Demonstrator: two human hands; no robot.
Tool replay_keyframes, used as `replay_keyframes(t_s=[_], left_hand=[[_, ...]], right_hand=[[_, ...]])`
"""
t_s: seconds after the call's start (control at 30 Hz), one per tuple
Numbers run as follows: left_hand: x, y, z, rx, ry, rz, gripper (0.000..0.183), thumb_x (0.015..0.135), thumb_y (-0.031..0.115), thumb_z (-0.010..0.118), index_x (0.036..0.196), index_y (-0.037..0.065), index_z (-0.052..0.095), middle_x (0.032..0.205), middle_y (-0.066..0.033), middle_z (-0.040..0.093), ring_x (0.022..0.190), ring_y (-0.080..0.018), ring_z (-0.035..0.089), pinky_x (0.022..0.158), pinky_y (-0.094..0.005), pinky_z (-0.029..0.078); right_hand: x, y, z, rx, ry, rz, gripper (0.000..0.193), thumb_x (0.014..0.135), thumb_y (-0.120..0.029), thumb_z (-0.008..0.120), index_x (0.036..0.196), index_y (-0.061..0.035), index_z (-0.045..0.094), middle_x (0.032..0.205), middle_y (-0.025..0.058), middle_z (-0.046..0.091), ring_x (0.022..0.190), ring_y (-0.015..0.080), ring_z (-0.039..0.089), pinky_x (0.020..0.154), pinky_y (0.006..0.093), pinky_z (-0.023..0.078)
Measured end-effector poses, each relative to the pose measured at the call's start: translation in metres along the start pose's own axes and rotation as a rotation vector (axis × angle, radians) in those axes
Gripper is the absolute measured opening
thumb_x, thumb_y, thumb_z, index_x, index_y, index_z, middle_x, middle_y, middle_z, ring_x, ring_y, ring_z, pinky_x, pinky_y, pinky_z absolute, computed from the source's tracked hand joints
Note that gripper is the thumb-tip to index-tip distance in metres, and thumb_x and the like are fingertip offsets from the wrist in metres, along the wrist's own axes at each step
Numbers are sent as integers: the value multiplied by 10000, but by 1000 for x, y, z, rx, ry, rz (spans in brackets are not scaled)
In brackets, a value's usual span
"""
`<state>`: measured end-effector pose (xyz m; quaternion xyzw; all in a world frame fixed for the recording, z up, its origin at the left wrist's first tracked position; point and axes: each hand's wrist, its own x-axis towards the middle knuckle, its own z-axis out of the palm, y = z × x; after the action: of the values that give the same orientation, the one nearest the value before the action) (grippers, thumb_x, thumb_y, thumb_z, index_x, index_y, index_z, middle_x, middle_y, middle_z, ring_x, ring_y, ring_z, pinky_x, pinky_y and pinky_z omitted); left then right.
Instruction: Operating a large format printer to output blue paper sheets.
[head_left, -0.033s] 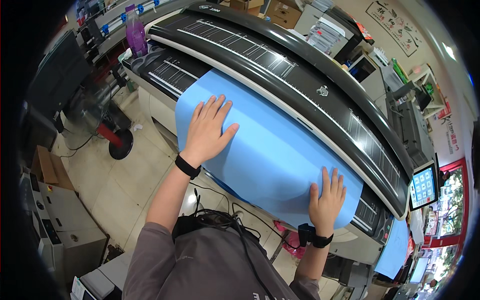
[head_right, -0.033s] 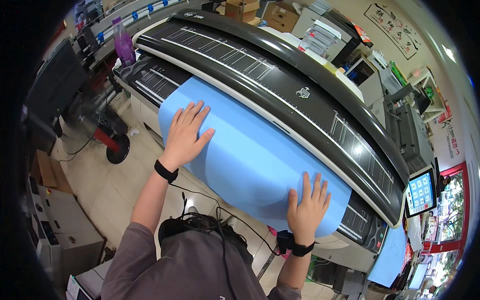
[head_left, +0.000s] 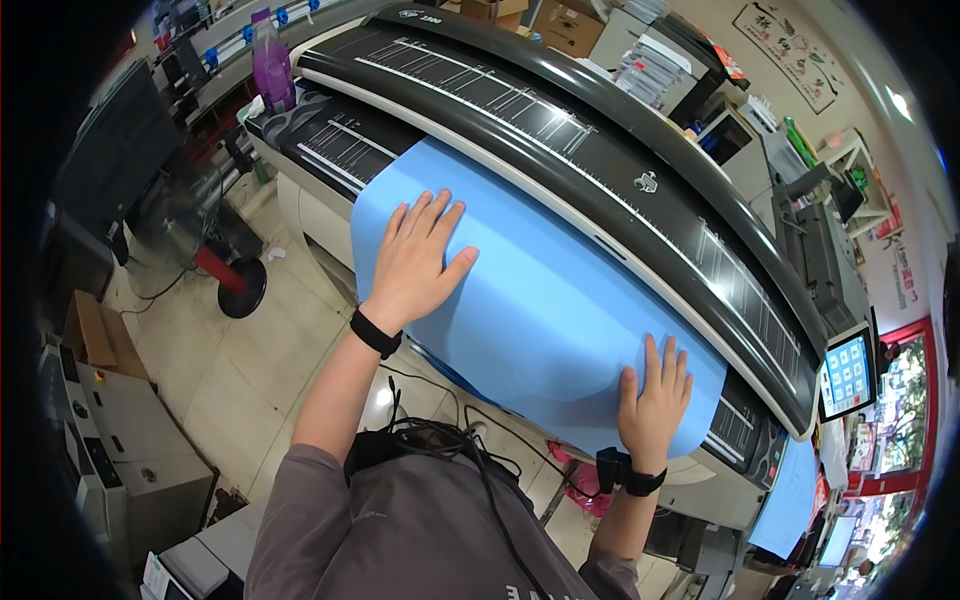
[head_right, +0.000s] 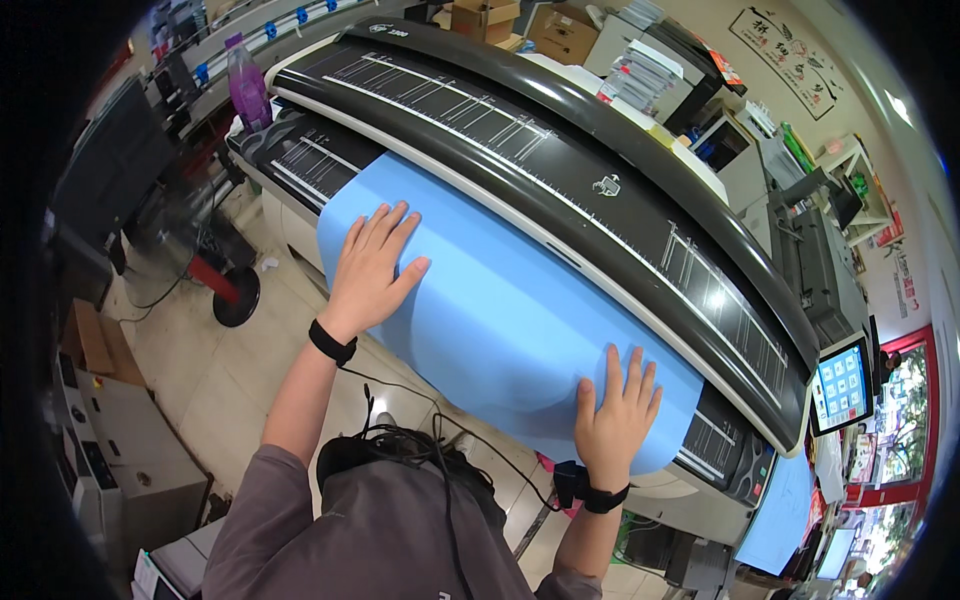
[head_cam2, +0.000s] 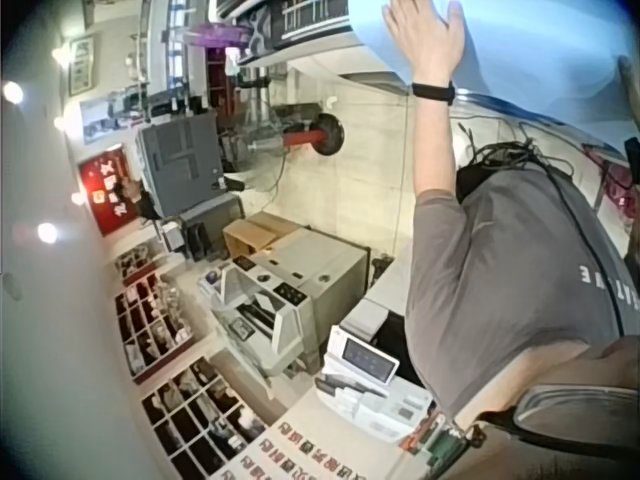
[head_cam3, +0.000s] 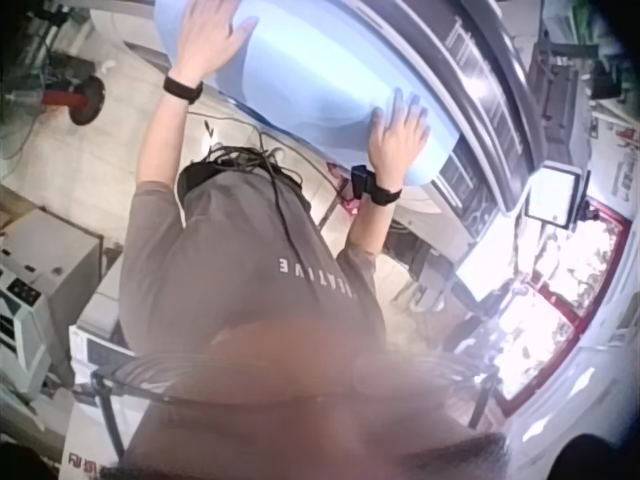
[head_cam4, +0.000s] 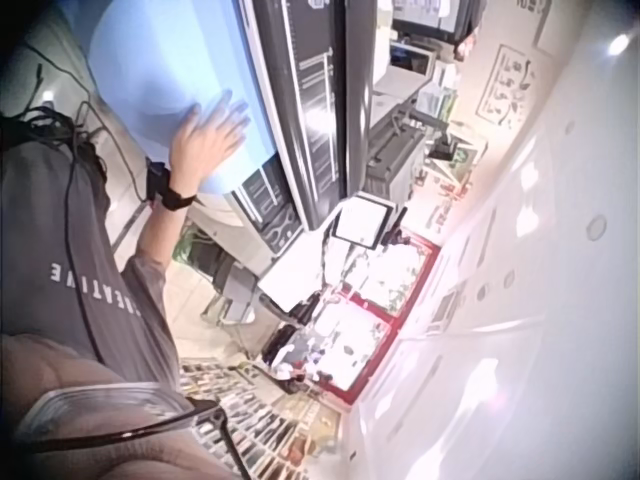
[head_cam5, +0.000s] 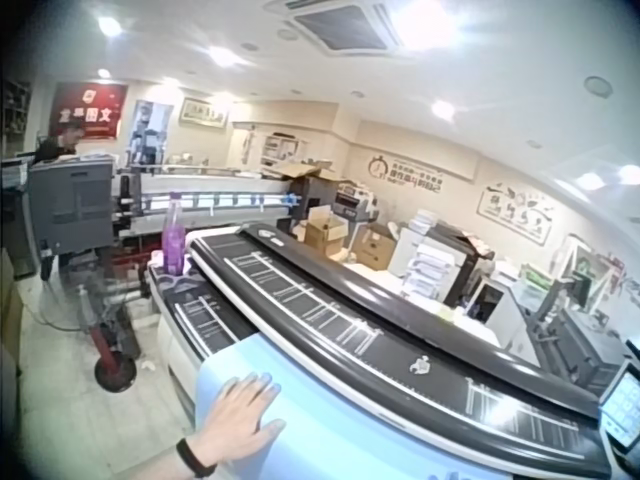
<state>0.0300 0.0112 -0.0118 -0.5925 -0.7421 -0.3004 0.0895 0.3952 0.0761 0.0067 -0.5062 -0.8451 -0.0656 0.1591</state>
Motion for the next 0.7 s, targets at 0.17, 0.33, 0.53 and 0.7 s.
replay_keyframes(t_s=[0.17,0.33,0.53,0.7], left_hand=[[1,0,0,16,-6,-16,603,1004,445,535,1462,54,514,1551,-187,451,1468,-383,363,1221,-529,220],[2,-1,1,17,-9,-15,606,1003,448,533,1462,53,514,1551,-187,449,1468,-385,362,1221,-529,220],[4,-1,0,36,0,-17,602,997,447,540,1450,50,521,1534,-192,466,1464,-391,368,1217,-528,231],[17,-2,4,-14,-10,-9,600,982,443,554,1431,46,535,1526,-195,474,1452,-396,385,1210,-528,256]], right_hand=[[1,0,-1,-4,5,-5,536,1028,-438,519,1480,-150,526,1568,203,427,1467,445,340,1189,611,227],[1,1,-1,-7,27,-7,536,1028,-437,519,1482,-152,525,1571,201,423,1469,440,340,1188,611,229],[5,2,-1,10,3,6,541,1026,-441,517,1488,-160,518,1586,194,410,1473,440,334,1197,599,224],[17,6,-1,17,-80,16,549,1023,-433,516,1497,-156,506,1594,204,396,1481,446,320,1201,605,218]])
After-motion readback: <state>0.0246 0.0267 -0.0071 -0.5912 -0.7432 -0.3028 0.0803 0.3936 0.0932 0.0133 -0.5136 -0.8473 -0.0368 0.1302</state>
